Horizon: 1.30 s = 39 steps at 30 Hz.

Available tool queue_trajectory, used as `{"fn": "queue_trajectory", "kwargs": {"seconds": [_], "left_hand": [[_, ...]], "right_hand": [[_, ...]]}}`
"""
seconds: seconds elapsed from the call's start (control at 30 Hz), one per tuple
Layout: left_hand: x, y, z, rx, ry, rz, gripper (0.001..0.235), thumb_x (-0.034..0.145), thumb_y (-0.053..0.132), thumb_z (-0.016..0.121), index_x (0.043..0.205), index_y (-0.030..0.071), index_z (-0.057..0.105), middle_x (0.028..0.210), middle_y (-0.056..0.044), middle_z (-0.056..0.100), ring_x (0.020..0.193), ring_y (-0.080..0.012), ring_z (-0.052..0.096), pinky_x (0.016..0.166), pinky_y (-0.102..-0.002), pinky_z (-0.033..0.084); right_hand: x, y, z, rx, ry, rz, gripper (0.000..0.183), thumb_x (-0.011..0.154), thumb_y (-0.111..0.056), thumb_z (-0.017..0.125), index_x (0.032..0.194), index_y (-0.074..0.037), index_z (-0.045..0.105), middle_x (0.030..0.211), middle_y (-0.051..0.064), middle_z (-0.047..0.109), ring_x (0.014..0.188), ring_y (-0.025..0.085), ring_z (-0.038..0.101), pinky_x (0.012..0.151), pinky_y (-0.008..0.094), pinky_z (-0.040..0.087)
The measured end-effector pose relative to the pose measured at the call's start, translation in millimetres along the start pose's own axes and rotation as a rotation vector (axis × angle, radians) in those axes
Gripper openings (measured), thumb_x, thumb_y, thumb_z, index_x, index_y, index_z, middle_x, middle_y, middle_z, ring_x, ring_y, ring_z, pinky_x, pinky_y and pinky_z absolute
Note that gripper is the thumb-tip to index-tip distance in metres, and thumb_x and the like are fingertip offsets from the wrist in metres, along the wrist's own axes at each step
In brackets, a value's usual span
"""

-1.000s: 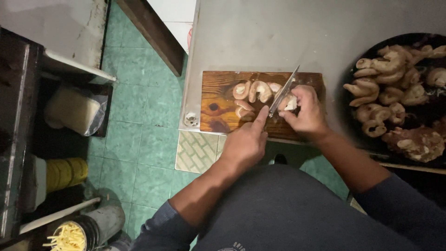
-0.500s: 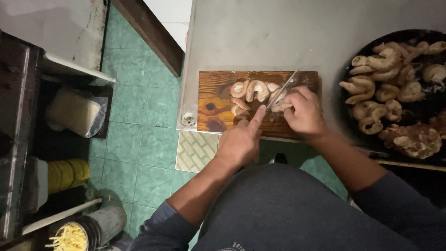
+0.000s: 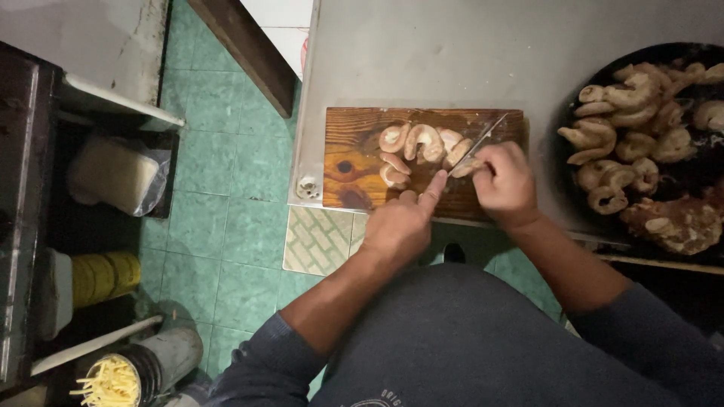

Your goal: Slicing mushrooms and cooked meat on a wooden cutting board in a kitchen.

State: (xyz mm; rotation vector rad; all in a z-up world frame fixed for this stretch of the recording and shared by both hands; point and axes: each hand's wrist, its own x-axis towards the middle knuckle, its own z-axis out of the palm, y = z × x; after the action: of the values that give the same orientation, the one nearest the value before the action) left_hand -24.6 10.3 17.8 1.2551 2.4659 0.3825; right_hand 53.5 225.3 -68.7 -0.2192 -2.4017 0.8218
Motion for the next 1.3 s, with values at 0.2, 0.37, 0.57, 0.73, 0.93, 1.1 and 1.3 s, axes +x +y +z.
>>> {"fn": "queue_trajectory", "kwargs": {"seconds": [0.2,0.37,0.57,0.73,0.93,1.1,1.3], "left_hand": [[1,-8,15,-0.107,0.103,0.031,0.074,0.090,0.008,0.056,0.160,0.016,0.035,0.093,-0.023,0.065,0.073,-0.0421,0.069,0.068,-0.054,0.056],[5,-8,18,-0.090,0.101,0.029,0.076,0.088,0.008,0.056,0.160,0.017,0.035,0.093,-0.022,0.065,0.072,-0.0417,0.068,0.067,-0.053,0.057],[3,-6,20,-0.024,0.120,0.044,0.075,0.089,0.009,0.057,0.161,0.017,0.036,0.090,-0.020,0.065,0.067,-0.0369,0.068,0.062,-0.049,0.057],[7,-12,31,-0.038,0.184,0.071,0.078,0.085,0.009,0.058,0.160,0.018,0.038,0.087,-0.020,0.065,0.064,-0.0375,0.067,0.058,-0.049,0.056],[13,-12,32,-0.092,0.130,0.019,0.080,0.087,0.010,0.057,0.162,0.019,0.032,0.093,-0.022,0.067,0.071,-0.0414,0.068,0.066,-0.053,0.056],[15,-9,27,-0.151,0.124,-0.001,0.079,0.086,0.013,0.060,0.160,0.018,0.032,0.096,-0.024,0.067,0.076,-0.0442,0.068,0.072,-0.054,0.056],[21,3,6,-0.258,-0.022,-0.097,0.068,0.098,0.021,0.053,0.161,0.020,0.029,0.104,-0.026,0.068,0.087,-0.0460,0.068,0.081,-0.055,0.054]], "right_hand": [[13,8,14,0.386,-0.169,0.696,0.030,0.092,-0.014,0.078,0.113,-0.002,0.060,0.096,0.014,0.067,0.073,0.021,0.057,0.060,0.039,0.045],[-8,70,50,0.740,-0.082,0.761,0.032,0.086,-0.006,0.076,0.112,-0.001,0.057,0.095,0.011,0.065,0.076,0.018,0.059,0.060,0.035,0.047],[33,26,15,0.616,-0.194,0.862,0.043,0.076,-0.004,0.072,0.117,-0.001,0.058,0.092,0.006,0.066,0.074,0.016,0.062,0.060,0.032,0.051],[40,23,16,0.515,-0.352,0.945,0.036,0.081,-0.009,0.071,0.114,0.002,0.065,0.086,0.009,0.068,0.069,0.017,0.062,0.057,0.032,0.050],[14,31,23,0.442,-0.209,0.868,0.023,0.084,-0.006,0.070,0.106,-0.004,0.062,0.082,0.006,0.062,0.067,0.015,0.055,0.053,0.034,0.043],[-12,17,25,0.318,0.095,0.387,0.019,0.094,0.000,0.070,0.101,-0.003,0.053,0.093,0.007,0.060,0.085,0.016,0.056,0.076,0.032,0.050],[-1,-5,8,0.237,0.152,0.105,0.021,0.096,0.004,0.067,0.107,-0.003,0.050,0.112,0.015,0.059,0.102,0.026,0.061,0.094,0.036,0.051]]}}
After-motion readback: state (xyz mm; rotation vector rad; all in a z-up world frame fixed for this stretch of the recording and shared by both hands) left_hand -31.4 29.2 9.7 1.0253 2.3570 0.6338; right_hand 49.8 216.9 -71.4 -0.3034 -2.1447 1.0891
